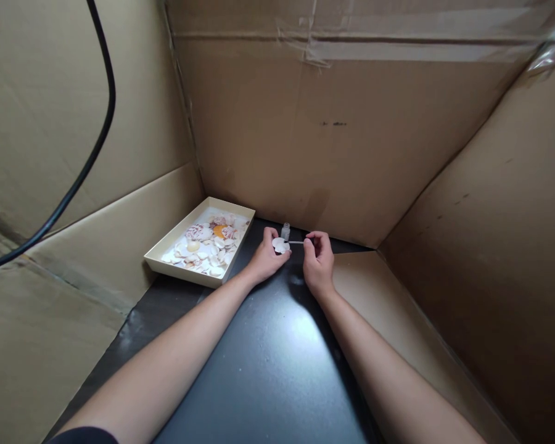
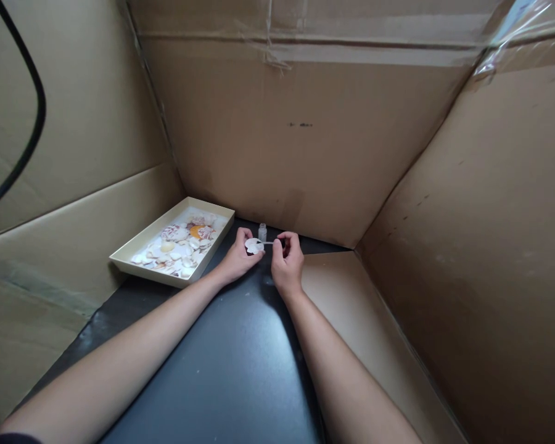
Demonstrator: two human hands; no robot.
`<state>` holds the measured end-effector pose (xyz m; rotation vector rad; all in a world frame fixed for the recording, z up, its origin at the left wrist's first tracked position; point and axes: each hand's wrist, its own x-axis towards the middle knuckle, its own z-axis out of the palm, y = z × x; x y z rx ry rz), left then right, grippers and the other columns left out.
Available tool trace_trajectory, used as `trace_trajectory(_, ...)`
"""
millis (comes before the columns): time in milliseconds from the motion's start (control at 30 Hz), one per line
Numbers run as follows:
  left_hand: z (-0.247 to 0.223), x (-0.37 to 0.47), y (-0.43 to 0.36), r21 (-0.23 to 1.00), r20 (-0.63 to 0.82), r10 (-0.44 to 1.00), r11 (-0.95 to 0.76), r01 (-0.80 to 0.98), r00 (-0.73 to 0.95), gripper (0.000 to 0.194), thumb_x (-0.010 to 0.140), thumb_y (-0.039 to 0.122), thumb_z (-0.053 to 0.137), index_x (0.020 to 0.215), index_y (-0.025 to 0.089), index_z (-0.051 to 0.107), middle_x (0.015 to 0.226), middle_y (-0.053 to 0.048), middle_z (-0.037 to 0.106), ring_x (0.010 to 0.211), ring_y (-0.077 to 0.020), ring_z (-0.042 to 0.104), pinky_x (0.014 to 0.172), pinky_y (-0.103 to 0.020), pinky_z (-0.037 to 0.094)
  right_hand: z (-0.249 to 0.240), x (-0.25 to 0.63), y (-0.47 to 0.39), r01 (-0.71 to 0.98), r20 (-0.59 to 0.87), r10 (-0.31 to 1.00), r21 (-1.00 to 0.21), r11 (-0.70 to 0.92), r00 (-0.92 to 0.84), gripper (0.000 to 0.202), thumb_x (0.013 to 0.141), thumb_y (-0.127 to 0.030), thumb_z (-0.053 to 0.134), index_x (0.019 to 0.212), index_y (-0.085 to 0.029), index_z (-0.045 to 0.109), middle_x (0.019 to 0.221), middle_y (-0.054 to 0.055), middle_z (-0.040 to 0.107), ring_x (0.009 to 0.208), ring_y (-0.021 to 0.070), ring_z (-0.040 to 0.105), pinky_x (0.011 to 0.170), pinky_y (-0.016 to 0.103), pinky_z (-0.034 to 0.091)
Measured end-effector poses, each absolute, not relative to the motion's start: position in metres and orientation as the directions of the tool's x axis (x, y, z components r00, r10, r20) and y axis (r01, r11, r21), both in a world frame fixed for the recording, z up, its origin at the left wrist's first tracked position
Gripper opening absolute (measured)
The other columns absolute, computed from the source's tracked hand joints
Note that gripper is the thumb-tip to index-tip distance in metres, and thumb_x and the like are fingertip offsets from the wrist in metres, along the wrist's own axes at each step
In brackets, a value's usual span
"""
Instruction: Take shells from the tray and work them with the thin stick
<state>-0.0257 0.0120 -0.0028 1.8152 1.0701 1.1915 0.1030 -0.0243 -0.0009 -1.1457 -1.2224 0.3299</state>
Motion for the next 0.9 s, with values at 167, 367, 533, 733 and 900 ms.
trace_trajectory(167,-0.008,-0.026,0.015,0.860,0.374,0.888,-0.440,0.256,0.269,0.033,0.072,0.020,0.062,0.095,0.019,0.039,0.083,0.002,0.049,0.071,-0.0104,0.049,0.065,-0.022,0.039,0.000,0.101,-0.026,0.349,0.542,0.786,-0.828,0.439,0.298,0.012,0.082,-0.030,0.053,0.085,-0.019,0.053,0.069,-0.004,0.047,0.061,0.0113,0.042,0.059,0.024,0.035)
trace_trajectory(367,-0.014,-0.026,0.019,0.852,0.407,0.852,-0.484,0.200,0.329,0.033,0.074,0.015,0.057,0.105,0.019,0.046,0.088,0.000,0.055,0.076,-0.0114,0.052,0.070,-0.023,0.042,0.000,0.102,-0.025,0.358,0.582,0.730,-0.808,0.468,0.359,0.013,0.083,-0.029,0.050,0.092,-0.019,0.052,0.074,-0.002,0.048,0.064,0.0116,0.043,0.063,0.025,0.037)
trace_trajectory(533,-0.012,-0.027,0.018,0.837,0.429,0.832,-0.513,0.193,0.352,0.039,0.071,0.006,0.052,0.108,0.019,0.048,0.090,-0.001,0.057,0.076,-0.0114,0.053,0.070,-0.022,0.042,0.000,0.102,-0.026,0.406,0.561,0.750,-0.812,0.419,0.349,0.015,0.079,-0.029,0.055,0.090,-0.020,0.051,0.071,-0.003,0.047,0.061,0.0115,0.042,0.060,0.025,0.035)
trace_trajectory(733,-0.015,-0.028,0.020,0.846,0.409,0.841,-0.495,0.199,0.354,0.043,0.070,0.005,0.050,0.110,0.019,0.049,0.091,-0.001,0.057,0.076,-0.0114,0.053,0.070,-0.022,0.042,0.000,0.100,-0.026,0.374,0.574,0.763,-0.805,0.460,0.299,0.014,0.082,-0.031,0.052,0.090,-0.020,0.051,0.070,-0.003,0.047,0.061,0.0117,0.043,0.059,0.025,0.036)
trace_trajectory(900,-0.016,-0.028,0.021,0.830,0.425,0.833,-0.515,0.215,0.353,0.045,0.068,0.003,0.048,0.110,0.020,0.050,0.094,-0.001,0.058,0.078,-0.0117,0.054,0.072,-0.023,0.043,0.000,0.099,-0.026,0.392,0.575,0.757,-0.803,0.448,0.312,0.014,0.082,-0.031,0.052,0.090,-0.020,0.052,0.071,-0.003,0.049,0.061,0.0116,0.043,0.059,0.025,0.036)
